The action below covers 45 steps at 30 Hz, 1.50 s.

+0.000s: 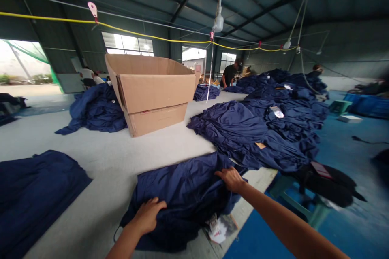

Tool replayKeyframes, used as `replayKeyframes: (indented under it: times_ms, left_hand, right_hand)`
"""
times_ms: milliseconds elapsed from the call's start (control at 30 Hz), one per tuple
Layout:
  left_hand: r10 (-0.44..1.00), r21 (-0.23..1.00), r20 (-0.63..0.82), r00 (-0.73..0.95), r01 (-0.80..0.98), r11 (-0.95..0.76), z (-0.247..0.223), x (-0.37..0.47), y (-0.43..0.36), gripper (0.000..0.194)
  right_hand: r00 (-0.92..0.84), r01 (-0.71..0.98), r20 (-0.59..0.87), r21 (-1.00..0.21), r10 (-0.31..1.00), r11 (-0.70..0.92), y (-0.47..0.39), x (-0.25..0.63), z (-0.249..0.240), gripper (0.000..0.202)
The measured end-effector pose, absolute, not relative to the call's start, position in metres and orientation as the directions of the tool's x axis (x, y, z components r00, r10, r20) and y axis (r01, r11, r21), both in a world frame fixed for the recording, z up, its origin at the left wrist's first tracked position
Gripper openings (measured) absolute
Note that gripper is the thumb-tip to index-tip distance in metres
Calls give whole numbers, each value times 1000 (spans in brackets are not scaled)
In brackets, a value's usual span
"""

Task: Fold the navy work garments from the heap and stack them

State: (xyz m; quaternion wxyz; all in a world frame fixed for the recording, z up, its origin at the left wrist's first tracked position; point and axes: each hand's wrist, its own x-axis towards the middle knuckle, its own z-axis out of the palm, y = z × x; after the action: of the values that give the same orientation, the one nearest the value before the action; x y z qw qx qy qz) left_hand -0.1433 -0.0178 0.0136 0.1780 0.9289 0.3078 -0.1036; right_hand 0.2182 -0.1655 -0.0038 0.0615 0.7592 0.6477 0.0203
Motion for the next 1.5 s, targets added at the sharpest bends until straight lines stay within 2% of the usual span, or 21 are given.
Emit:
replayKeyframes:
  times_ms: [133,200,300,400,467,533,633,700,800,867,1067,1300,1400,1500]
  left_hand:
    - [531,274,-208,821,570,-774,23,-124,-43,30]
    - [520,327,-191,833,553,-766,26,-110,-54,32]
    - [504,373,-384,774,629,-682,22,-91,-68,62]
    - [489,297,-583,649,731,-614,11,-80,-79,98]
    - [498,232,-618,609,746,-624,2,-77,-84,113]
    - [521,178,-607,601,741,-648,-6,-76,-87,118]
    - [561,140,-530,636,718,-682,-12,-78,-86,101]
    - [589,141,-448,673,704,-697,-13,-80,-80,80]
    - [633,138,-330,700,699,-702,-9,-85,-65,65]
    - [658,130,-292,694,710,-692,-6,-89,-53,61]
    - [729,97,-219,648,758,-645,18,-100,-28,60]
    - [824,68,-122,553,833,-549,114,-121,-13,57]
    - [846,170,-76,528,843,-510,146,-126,6,57]
    - [770,418,-27,637,707,-570,147,-125,32,50]
  right_hand:
    - [201,976,-49,99,978,-196,-176,206,1,43]
    - [242,966,-56,111,969,-234,-180,200,1,35]
    - [288,953,-155,146,945,-266,-187,197,-6,41]
    - [310,949,-260,140,915,-282,-198,195,-17,57]
    - [288,957,-287,131,913,-261,-205,191,-22,75]
    - [239,970,-317,116,918,-212,-210,185,-25,96]
    - [198,980,-344,100,918,-174,-210,180,-26,105]
    - [201,979,-303,87,931,-183,-206,180,-26,91]
    - [245,970,-212,50,946,-240,-194,184,-26,59]
    - [292,956,-170,28,941,-292,-183,187,-25,49]
    - [309,951,-59,4,949,-309,-151,187,3,41]
    - [186,982,66,1,980,-187,-127,184,99,33]
    - [163,987,23,1,986,-163,-111,190,137,38]
    - [162,986,-137,-3,977,-164,-84,195,150,39]
